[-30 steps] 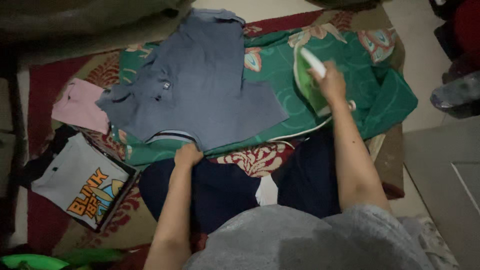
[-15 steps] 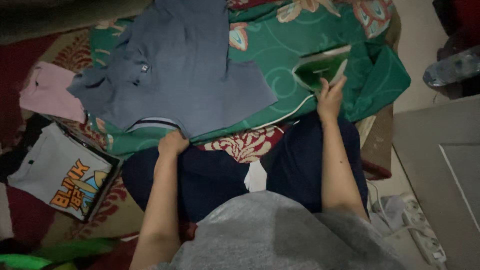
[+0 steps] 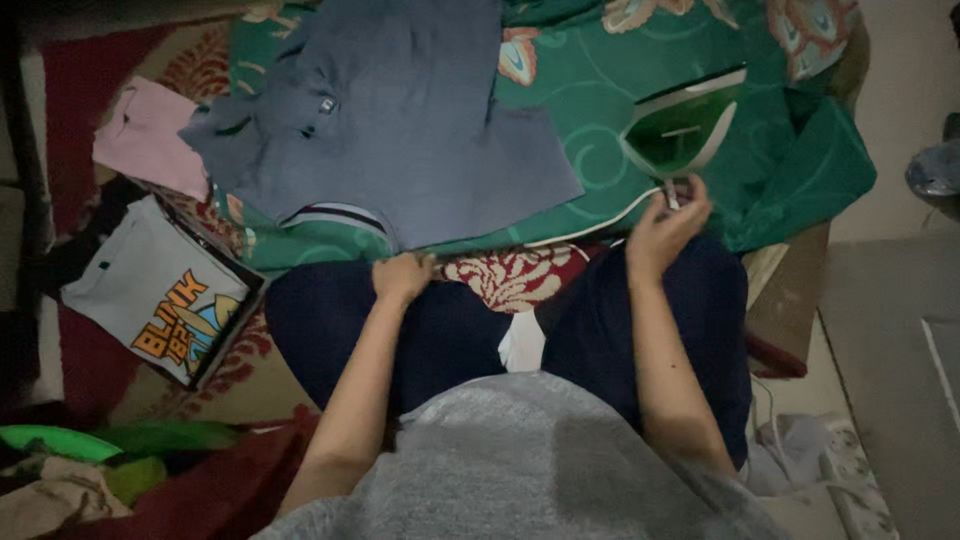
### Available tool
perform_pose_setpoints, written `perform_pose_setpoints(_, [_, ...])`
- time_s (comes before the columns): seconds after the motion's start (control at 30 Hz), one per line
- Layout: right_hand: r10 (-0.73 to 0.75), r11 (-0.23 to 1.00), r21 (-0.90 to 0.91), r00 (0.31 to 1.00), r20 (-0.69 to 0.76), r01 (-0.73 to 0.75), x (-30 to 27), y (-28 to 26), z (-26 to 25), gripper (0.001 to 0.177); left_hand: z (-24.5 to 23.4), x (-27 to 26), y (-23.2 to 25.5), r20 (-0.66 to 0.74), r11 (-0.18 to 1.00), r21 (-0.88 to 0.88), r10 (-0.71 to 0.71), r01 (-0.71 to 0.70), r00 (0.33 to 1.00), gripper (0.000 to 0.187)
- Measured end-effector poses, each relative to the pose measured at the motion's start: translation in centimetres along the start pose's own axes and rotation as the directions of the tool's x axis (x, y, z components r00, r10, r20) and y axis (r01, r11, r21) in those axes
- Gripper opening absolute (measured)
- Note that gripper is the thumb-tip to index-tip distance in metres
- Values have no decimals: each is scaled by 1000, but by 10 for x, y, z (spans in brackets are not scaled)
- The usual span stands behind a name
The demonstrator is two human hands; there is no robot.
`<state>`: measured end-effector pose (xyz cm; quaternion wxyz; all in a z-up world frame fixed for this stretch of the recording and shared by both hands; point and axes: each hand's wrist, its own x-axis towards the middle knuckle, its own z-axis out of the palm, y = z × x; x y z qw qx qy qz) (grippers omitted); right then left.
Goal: The person irons a gray polo shirt on a green patterned cloth laid on the floor. They repeatedly smooth the fabric, use a green and white iron to press the body and sleeves, and flip the shirt to iron both sides.
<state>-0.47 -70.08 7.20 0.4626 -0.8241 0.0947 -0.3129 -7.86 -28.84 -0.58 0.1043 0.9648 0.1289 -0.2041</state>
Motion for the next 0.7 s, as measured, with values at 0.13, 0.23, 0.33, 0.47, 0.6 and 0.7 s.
perform_pose_setpoints(0.13, [-337, 914, -142, 907, 252, 379, -18, -36, 8, 31, 42, 28, 39, 287, 352, -913, 198, 205, 937, 56])
perform_pose_setpoints(0.23, [-387, 889, -56, 809, 442, 455, -31, -56, 20, 24, 76, 42, 66, 422, -82, -895, 158, 438, 893, 39])
perform_pose_setpoints(0.33, [-422, 880, 52, 727, 542, 472, -41, -66, 27, 27, 102, 52, 93, 436, -438, -783, 119, 441, 892, 35])
perform_pose_setpoints(0.47, [-432, 861, 41, 687, 585, 507, -40, -61, 31, 28, 115, 67, 121, 499, -567, -707, 22, 422, 866, 22])
perform_pose_setpoints(0.6, [-384, 870, -22, 704, 598, 493, -37, -49, 34, 21, 110, 81, 135, 566, -536, -635, 166, 556, 807, 15])
perform_pose_setpoints(0.7, [-329, 896, -47, 731, 598, 442, -36, -42, 36, 15, 104, 87, 145, 568, -543, -649, 120, 533, 814, 22])
